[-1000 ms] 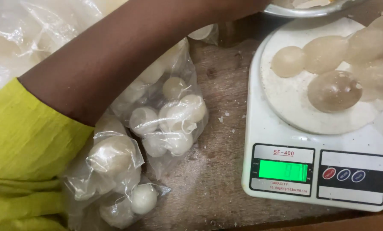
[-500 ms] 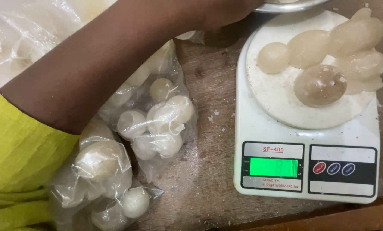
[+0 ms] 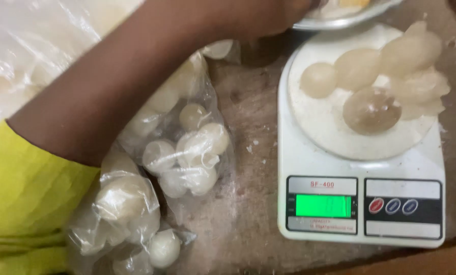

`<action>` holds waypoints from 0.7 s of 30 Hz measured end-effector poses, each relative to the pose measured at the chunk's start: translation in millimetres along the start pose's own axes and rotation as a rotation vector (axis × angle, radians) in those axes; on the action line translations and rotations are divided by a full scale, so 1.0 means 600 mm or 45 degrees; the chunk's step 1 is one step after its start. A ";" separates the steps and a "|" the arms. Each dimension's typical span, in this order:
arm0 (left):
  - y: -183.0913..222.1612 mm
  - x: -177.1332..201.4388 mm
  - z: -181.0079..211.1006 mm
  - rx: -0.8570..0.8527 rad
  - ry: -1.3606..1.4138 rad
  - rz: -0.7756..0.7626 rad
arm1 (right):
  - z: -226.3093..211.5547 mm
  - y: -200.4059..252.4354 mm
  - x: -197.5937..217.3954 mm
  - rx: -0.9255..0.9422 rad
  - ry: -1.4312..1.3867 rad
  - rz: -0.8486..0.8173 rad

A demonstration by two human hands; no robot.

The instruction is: Weighing and bagging small round translucent soap pieces using a digital scale.

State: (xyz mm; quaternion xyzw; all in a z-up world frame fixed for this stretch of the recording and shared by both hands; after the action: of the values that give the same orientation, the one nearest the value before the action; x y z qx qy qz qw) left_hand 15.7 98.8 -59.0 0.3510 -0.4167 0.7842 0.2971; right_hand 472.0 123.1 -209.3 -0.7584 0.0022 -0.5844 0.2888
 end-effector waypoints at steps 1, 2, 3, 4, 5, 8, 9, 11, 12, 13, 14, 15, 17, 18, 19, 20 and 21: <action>-0.021 0.018 -0.002 -0.052 -0.033 0.028 | -0.102 -0.090 0.041 0.014 0.022 0.049; -0.042 0.041 0.001 -0.104 -0.066 0.056 | -0.220 -0.153 0.104 0.028 0.044 0.098; -0.060 0.066 0.008 -0.154 -0.098 0.083 | -0.347 -0.179 0.180 0.042 0.064 0.146; -0.075 0.093 0.019 -0.205 -0.130 0.109 | -0.475 -0.166 0.259 0.057 0.085 0.194; -0.075 0.099 0.027 -0.233 -0.162 0.127 | -0.492 -0.172 0.274 0.073 0.105 0.232; -0.074 0.104 0.021 -0.033 0.045 0.098 | -0.541 -0.176 0.299 0.231 0.303 0.318; -0.074 0.109 0.016 -0.010 0.060 0.140 | -0.537 -0.176 0.298 0.184 0.293 0.314; -0.075 0.120 0.010 0.003 0.060 0.188 | -0.531 -0.176 0.296 0.144 0.284 0.327; -0.075 0.131 0.003 0.073 0.069 0.257 | -0.526 -0.178 0.293 0.112 0.290 0.307; -0.073 0.138 -0.005 0.145 0.087 0.325 | -0.520 -0.176 0.289 0.077 0.296 0.279; -0.074 0.146 0.001 0.139 0.079 0.330 | -0.523 -0.179 0.290 0.081 0.299 0.289; -0.074 0.148 0.000 0.228 -0.003 0.305 | -0.525 -0.180 0.292 0.073 0.301 0.301; -0.071 0.150 -0.002 0.313 -0.084 0.284 | -0.529 -0.183 0.294 0.066 0.309 0.315; -0.069 0.143 -0.004 0.331 -0.202 0.179 | -0.525 -0.185 0.291 -0.005 0.305 0.271; -0.064 0.134 -0.007 0.353 -0.317 0.073 | -0.522 -0.186 0.286 -0.076 0.300 0.223; -0.064 0.135 -0.009 0.352 -0.313 0.076 | -0.517 -0.188 0.280 -0.075 0.304 0.221; -0.062 0.133 -0.010 0.348 -0.268 0.069 | -0.514 -0.188 0.277 -0.055 0.114 0.277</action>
State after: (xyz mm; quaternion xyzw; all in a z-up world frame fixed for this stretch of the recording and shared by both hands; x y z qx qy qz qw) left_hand -3.7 135.8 18.7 0.4568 -0.3444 0.8002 0.1799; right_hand 213.1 26.2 33.8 -0.7328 0.1098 -0.5827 0.3338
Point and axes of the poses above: each hand's wrist, its own y-axis away from the middle knuckle, its own x-axis out of the back of the hand, z = x × y, the point moved 6 cm from there along -y, towards the middle knuckle, and after that the axes turned 6 degrees about z, right-handed, at the moved point
